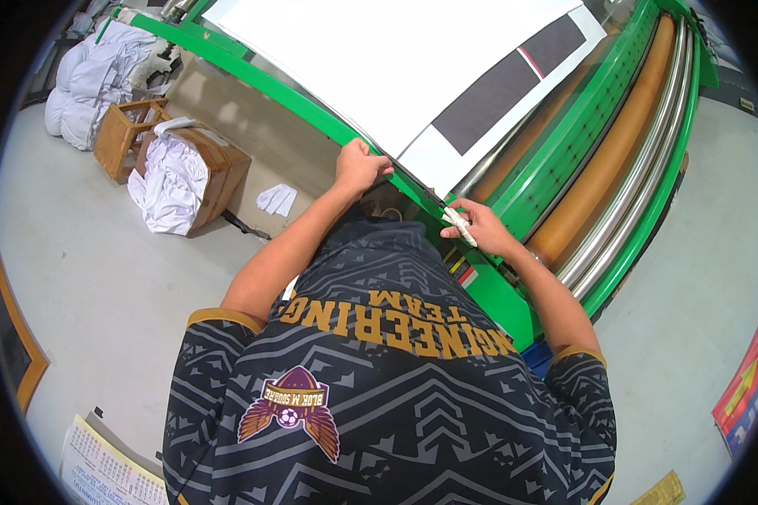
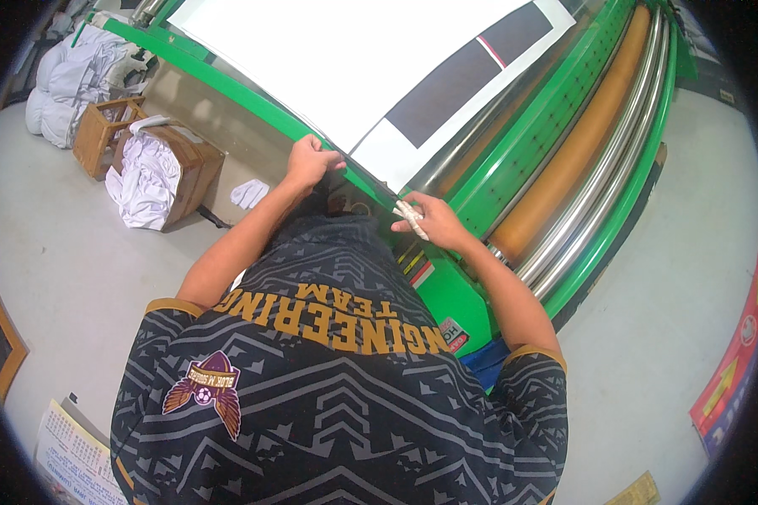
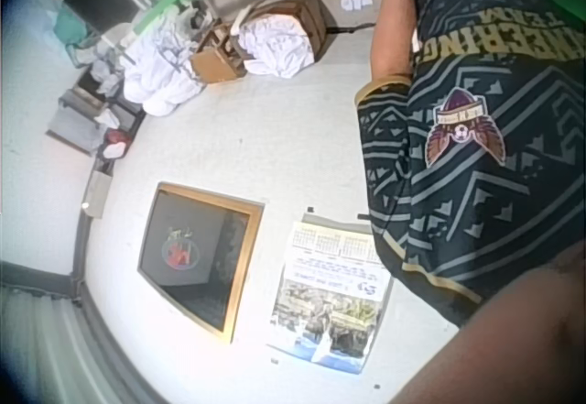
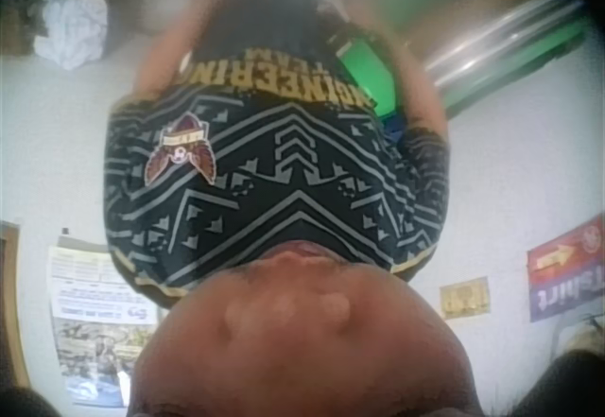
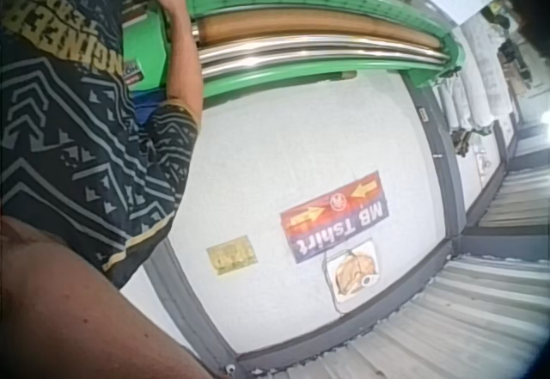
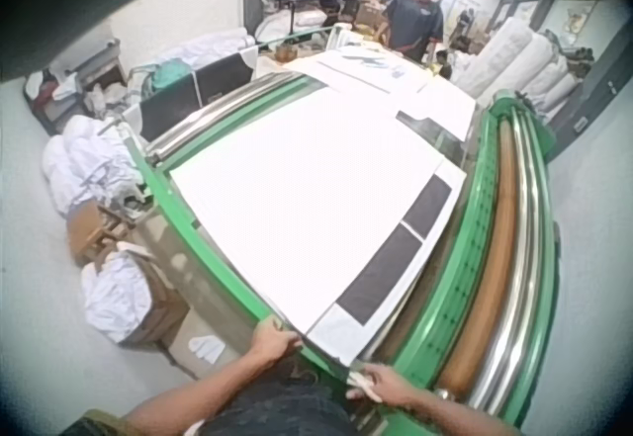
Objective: The person places a white t-shirt onto a green heat press machine, smooths it out, and then uses scissors to trim the excess fabric along the edges of the machine's frame. The person then removes the t-shirt from the machine.
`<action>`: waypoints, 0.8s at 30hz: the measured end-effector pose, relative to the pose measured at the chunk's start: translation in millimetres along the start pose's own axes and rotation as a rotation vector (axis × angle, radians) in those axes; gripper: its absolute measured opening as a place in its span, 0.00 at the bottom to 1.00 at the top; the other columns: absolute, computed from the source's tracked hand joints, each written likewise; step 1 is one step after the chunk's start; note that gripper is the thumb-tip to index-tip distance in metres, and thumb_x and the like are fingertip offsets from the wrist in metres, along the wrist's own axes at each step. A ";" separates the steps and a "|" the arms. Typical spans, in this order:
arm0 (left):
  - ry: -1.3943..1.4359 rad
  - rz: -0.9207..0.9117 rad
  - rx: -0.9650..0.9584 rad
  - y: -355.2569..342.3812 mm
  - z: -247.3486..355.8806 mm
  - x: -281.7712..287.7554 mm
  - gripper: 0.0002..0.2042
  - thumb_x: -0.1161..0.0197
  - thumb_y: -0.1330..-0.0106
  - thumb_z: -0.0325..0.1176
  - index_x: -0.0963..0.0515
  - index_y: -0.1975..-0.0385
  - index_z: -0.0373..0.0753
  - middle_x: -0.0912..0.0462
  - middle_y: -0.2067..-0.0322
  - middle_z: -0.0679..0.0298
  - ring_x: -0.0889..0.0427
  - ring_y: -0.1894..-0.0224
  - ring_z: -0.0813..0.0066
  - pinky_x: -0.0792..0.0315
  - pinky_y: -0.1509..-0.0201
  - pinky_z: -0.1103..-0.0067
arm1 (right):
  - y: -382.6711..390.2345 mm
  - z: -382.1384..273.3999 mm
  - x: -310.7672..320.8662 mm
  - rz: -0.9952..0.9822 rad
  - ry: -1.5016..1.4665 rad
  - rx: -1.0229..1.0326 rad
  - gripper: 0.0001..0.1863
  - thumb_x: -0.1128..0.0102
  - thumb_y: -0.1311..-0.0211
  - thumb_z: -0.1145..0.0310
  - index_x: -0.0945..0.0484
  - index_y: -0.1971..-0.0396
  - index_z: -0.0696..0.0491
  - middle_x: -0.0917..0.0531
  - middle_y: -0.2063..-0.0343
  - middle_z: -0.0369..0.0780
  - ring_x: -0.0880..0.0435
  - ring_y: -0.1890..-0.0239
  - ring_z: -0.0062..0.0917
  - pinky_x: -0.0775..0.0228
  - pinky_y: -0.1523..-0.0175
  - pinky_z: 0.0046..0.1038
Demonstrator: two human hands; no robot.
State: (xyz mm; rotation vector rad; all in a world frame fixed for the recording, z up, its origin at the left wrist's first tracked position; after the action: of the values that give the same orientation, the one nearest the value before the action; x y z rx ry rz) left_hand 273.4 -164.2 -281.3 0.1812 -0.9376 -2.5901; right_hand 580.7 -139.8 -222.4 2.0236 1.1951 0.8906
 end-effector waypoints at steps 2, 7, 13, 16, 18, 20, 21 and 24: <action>-0.009 -0.003 0.008 1.0 0.4 -0.2 0.24 0.25 0.40 0.16 0.40 0.72 0.44 0.22 0.71 0.63 0.07 0.65 0.65 0.10 0.66 0.73 | 1.4 -2.5 1.4 -0.011 0.004 -0.035 0.41 0.11 0.44 0.43 0.16 0.41 0.57 0.08 0.62 0.43 0.10 0.57 0.30 0.20 0.49 0.36; 0.100 -0.070 0.025 -2.6 -17.0 5.3 0.20 0.24 0.36 0.18 0.35 0.69 0.41 0.18 0.70 0.60 0.07 0.66 0.65 0.11 0.65 0.74 | 9.0 -11.3 1.8 -0.035 -0.014 -0.029 0.40 0.13 0.42 0.41 0.16 0.41 0.57 0.08 0.63 0.42 0.10 0.59 0.28 0.21 0.50 0.36; -0.484 -0.111 -0.147 21.2 -17.1 98.1 0.10 0.28 0.31 0.30 0.18 0.61 0.28 0.10 0.61 0.47 0.07 0.62 0.52 0.12 0.51 0.63 | 29.5 -9.3 4.5 -0.043 -0.019 0.008 0.41 0.17 0.38 0.38 0.18 0.39 0.55 0.08 0.59 0.43 0.10 0.53 0.29 0.21 0.47 0.36; -1.405 -0.096 -0.082 17.1 -96.8 169.9 0.14 0.31 0.31 0.38 0.14 0.64 0.28 0.11 0.47 0.38 0.10 0.53 0.36 0.16 0.41 0.53 | 44.9 -21.5 13.7 -0.006 0.031 0.016 0.44 0.17 0.40 0.35 0.18 0.38 0.55 0.09 0.60 0.46 0.09 0.55 0.34 0.20 0.48 0.38; -1.324 -0.050 0.004 21.1 -83.0 172.9 0.12 0.30 0.31 0.37 0.13 0.62 0.31 0.09 0.50 0.42 0.10 0.51 0.40 0.17 0.42 0.53 | 55.2 -29.0 19.0 0.047 0.116 0.007 0.46 0.17 0.43 0.33 0.19 0.38 0.55 0.09 0.62 0.47 0.09 0.57 0.37 0.20 0.49 0.40; -1.155 -0.032 -0.108 27.1 -46.3 159.4 0.11 0.31 0.30 0.36 0.13 0.61 0.33 0.09 0.52 0.45 0.11 0.50 0.43 0.18 0.43 0.54 | 64.5 -41.2 21.9 0.100 0.254 0.001 0.49 0.17 0.46 0.30 0.19 0.38 0.56 0.09 0.65 0.49 0.08 0.59 0.41 0.19 0.51 0.41; -1.021 -0.036 -0.259 34.3 -21.0 141.8 0.10 0.31 0.30 0.35 0.13 0.60 0.33 0.10 0.54 0.46 0.11 0.50 0.43 0.19 0.43 0.55 | 69.0 -49.6 20.7 0.121 0.310 -0.001 0.51 0.18 0.48 0.27 0.18 0.38 0.55 0.10 0.67 0.51 0.07 0.62 0.47 0.18 0.53 0.44; -0.766 -0.049 -0.529 46.0 36.2 89.7 0.08 0.31 0.28 0.31 0.12 0.55 0.36 0.12 0.56 0.53 0.13 0.48 0.48 0.20 0.39 0.59 | 73.8 -57.4 11.4 0.188 0.428 -0.017 0.51 0.21 0.48 0.24 0.18 0.40 0.55 0.09 0.67 0.51 0.07 0.60 0.49 0.18 0.53 0.46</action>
State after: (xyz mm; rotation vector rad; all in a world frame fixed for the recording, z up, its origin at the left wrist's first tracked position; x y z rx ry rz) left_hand 196.1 -210.5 -223.4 -0.9894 -0.4027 -2.8678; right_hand 575.0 -149.3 -129.0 2.0144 1.2192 1.4774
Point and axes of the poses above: each hand's wrist, its own y-axis away from the middle knuckle, its own x-axis out of the back of the hand, z = x × y, the point moved 8 cm from there along -y, towards the middle knuckle
